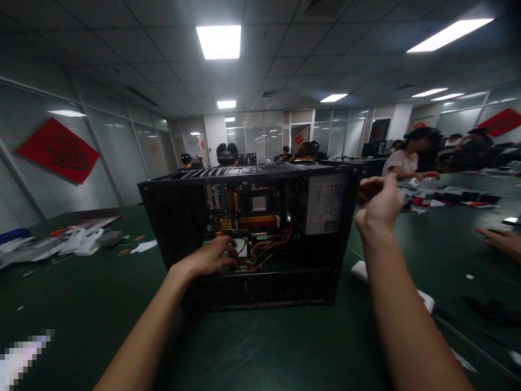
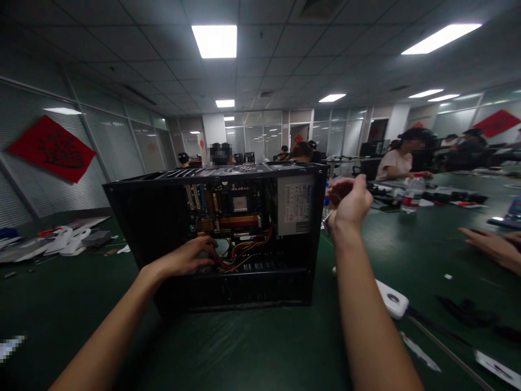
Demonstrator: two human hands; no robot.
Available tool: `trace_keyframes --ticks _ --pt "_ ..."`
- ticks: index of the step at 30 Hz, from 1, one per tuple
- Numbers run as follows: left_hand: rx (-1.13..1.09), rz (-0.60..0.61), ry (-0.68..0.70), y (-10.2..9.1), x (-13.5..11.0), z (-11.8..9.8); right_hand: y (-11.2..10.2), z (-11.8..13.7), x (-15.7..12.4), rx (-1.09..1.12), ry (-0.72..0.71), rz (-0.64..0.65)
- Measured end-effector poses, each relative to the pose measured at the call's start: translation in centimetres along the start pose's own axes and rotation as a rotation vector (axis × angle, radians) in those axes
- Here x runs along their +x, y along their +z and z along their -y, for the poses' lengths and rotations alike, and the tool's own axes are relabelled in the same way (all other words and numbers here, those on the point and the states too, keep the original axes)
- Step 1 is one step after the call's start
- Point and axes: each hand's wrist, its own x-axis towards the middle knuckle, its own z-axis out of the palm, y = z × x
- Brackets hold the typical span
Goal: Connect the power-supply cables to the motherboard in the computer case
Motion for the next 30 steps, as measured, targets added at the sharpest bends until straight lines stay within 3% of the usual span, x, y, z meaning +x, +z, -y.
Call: trace_keyframes --ticks 1,3,4,6,8,9,12,14,17,19,22,27,30 --pt "-0.017 -0.034 0.018 -0.2 -0.2 -0.2 0.0 0.7 0.3 0.062 0.042 -0.124" --pt "-0.045 -0.106 0.037 -0.8 -0.8 -1.0 0.1 3.2 -0.3 0.173 -0.150 -0.277" --pt "-0.044 -0.144 0.035 -1.1 -1.1 -1.5 0.3 4.7 -1.2 0.227 -0.318 -0.293" --pt "-0.019 -0.221 0.033 -1.8 -1.5 -2.7 0.9 7.6 -3.9 0.278 -0.528 -0.173" --pt "-0.012 -0.289 0.048 -2.3 -1.7 -3.9 1.7 9.7 -7.0 0.244 -0.468 0.167" --pt "-0.022 -0.319 0.060 -2.5 -1.7 -4.5 2.2 10.2 -8.3 0.203 -0.385 0.398" --pt "-0.082 -0.396 0.104 -3.1 -2.0 -6.3 3.8 10.1 -11.3 -0.018 -0.234 0.980" --pt "-0.121 -0.451 0.129 -3.5 -2.2 -7.3 4.9 9.2 -12.3 -0.139 -0.172 1.227" --pt "-0.190 -0.504 0.137 -4.1 -2.8 -8.2 6.1 7.8 -13.0 -0.196 -0.057 1.479" --pt "-0.220 -0.500 0.135 -4.2 -3.2 -8.1 6.4 7.4 -13.1 -0.169 -0.006 1.518" --pt "-0.274 -0.447 0.111 -4.2 -3.5 -7.3 6.2 7.5 -12.6 -0.128 0.061 1.378" --pt "-0.723 -0.168 0.117 -3.8 -3.5 -5.6 5.2 8.3 -11.0 -0.035 0.149 1.170" --pt "-0.921 -0.128 0.174 -3.7 -3.6 -5.4 4.7 8.7 -10.5 -0.047 0.163 1.145"
